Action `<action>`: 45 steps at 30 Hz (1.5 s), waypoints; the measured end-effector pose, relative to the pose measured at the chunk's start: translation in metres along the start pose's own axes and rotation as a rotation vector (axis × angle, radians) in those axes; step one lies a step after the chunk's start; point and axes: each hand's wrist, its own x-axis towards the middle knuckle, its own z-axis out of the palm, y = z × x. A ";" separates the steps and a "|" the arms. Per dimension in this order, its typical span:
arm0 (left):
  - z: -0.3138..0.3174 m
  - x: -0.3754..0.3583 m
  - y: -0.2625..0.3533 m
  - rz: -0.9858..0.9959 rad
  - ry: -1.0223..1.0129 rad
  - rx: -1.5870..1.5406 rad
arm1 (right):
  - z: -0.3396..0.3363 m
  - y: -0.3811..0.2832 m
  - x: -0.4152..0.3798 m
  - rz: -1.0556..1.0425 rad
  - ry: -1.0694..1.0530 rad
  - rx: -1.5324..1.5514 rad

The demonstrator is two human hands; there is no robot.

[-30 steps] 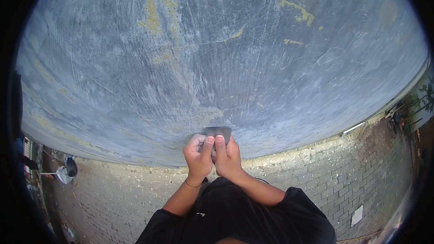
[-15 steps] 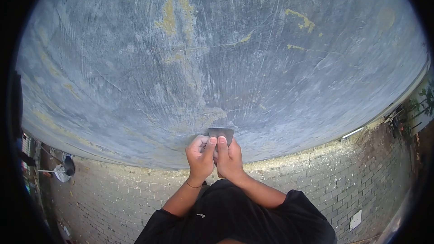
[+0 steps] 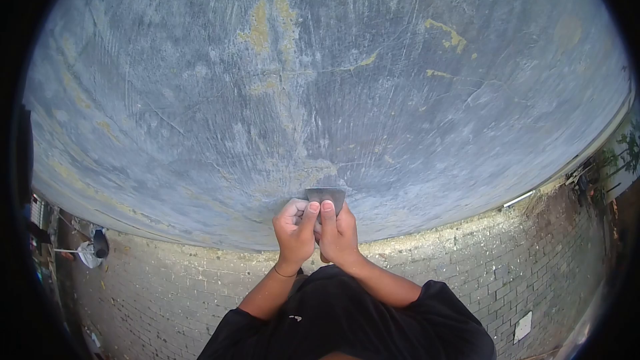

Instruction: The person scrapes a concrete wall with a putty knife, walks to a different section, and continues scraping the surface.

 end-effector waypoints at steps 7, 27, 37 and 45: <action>0.000 -0.001 -0.002 0.018 0.015 0.033 | 0.005 0.000 0.000 -0.034 0.016 -0.024; 0.001 -0.004 -0.004 0.153 -0.027 0.200 | -0.026 0.000 -0.021 0.153 -0.172 0.487; 0.016 0.002 -0.001 0.185 0.017 0.104 | -0.024 -0.003 -0.007 0.043 -0.125 0.185; 0.016 0.003 -0.001 0.159 0.036 0.060 | -0.016 -0.005 -0.007 0.027 -0.077 0.212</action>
